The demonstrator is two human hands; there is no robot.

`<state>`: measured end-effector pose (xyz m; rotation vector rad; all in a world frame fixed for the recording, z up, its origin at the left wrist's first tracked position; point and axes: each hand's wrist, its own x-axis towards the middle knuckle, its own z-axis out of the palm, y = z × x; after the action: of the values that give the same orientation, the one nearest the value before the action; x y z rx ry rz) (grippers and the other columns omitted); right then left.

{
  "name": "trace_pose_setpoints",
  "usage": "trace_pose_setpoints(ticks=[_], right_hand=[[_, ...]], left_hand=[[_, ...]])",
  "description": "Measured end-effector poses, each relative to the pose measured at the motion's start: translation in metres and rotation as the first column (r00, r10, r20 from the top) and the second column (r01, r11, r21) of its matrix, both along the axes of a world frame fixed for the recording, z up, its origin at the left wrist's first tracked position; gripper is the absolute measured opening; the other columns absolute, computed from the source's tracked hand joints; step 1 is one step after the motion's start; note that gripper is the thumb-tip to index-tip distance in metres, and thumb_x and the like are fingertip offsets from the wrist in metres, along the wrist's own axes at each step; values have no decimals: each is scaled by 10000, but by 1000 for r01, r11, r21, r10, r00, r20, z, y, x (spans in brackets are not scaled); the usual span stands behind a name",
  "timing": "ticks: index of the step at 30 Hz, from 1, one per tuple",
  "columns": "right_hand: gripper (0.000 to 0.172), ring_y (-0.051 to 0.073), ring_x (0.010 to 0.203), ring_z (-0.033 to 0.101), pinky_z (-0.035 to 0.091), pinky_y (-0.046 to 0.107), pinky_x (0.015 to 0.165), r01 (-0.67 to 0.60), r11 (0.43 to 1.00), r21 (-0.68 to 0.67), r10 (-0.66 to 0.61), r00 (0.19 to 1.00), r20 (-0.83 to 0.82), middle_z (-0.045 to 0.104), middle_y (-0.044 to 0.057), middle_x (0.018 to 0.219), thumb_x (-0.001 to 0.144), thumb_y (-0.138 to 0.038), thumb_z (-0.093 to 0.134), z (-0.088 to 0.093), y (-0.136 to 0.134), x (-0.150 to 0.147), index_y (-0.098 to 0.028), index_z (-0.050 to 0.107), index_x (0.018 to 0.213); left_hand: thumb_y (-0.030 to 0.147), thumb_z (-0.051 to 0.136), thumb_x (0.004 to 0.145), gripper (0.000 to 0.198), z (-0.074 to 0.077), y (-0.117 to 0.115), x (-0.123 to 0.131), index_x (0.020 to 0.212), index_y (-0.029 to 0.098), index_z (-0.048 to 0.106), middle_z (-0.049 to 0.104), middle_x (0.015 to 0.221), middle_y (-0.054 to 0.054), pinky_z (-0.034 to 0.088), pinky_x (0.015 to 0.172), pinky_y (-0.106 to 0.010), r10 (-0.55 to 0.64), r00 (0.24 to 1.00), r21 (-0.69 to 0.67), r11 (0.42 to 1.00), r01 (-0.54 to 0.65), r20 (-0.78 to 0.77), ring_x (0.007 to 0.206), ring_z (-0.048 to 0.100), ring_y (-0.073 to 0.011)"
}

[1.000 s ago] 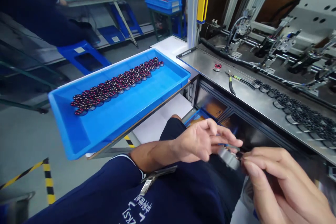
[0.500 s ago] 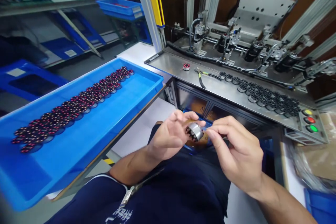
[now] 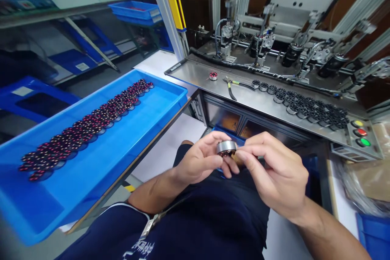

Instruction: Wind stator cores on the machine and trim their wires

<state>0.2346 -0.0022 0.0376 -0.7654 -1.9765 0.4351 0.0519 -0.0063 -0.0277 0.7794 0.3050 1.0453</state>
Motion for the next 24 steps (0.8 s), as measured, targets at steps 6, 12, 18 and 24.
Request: trace_pose_setpoints(ticks=[6, 12, 18, 24], right_hand=[[156, 140, 644, 623, 500, 281, 539, 32, 997, -72, -37, 996, -78, 658, 8, 707, 867, -73, 682, -5, -1, -7, -213, 695, 799], [150, 139, 656, 629, 495, 281, 541, 38, 998, -49, -44, 991, -123, 678, 12, 731, 860, -68, 690, -10, 1, -12, -211, 728, 838], [185, 123, 600, 594, 477, 269, 551, 25, 917, -398, -181, 915, -360, 640, 6, 678, 907, -171, 674, -28, -10, -24, -189, 692, 723], [260, 106, 507, 587, 490, 212, 470, -387, 643, -661, -195, 752, -629, 648, 16, 572, 865, -316, 731, -43, -17, -42, -164, 699, 657]], left_hand=[[171, 935, 592, 575, 4, -5, 2, 1034, 233, 573, 648, 1126, -23, 579, 923, -323, 316, 949, 110, 944, -311, -21, 1091, 696, -215], [288, 857, 740, 364, 1, -4, 0, 1041, 176, 686, 714, 1110, -79, 588, 847, -303, 266, 955, 141, 959, -247, -135, 896, 715, -166], [224, 890, 685, 306, -8, 5, 1, 928, 198, 705, 674, 1238, -64, 555, 984, -351, 398, 910, 177, 910, -375, -118, 1033, 724, -196], [200, 867, 725, 304, -13, 15, -3, 985, 224, 712, 696, 1233, -55, 586, 945, -350, 308, 951, 183, 936, -301, -14, 1101, 720, -223]])
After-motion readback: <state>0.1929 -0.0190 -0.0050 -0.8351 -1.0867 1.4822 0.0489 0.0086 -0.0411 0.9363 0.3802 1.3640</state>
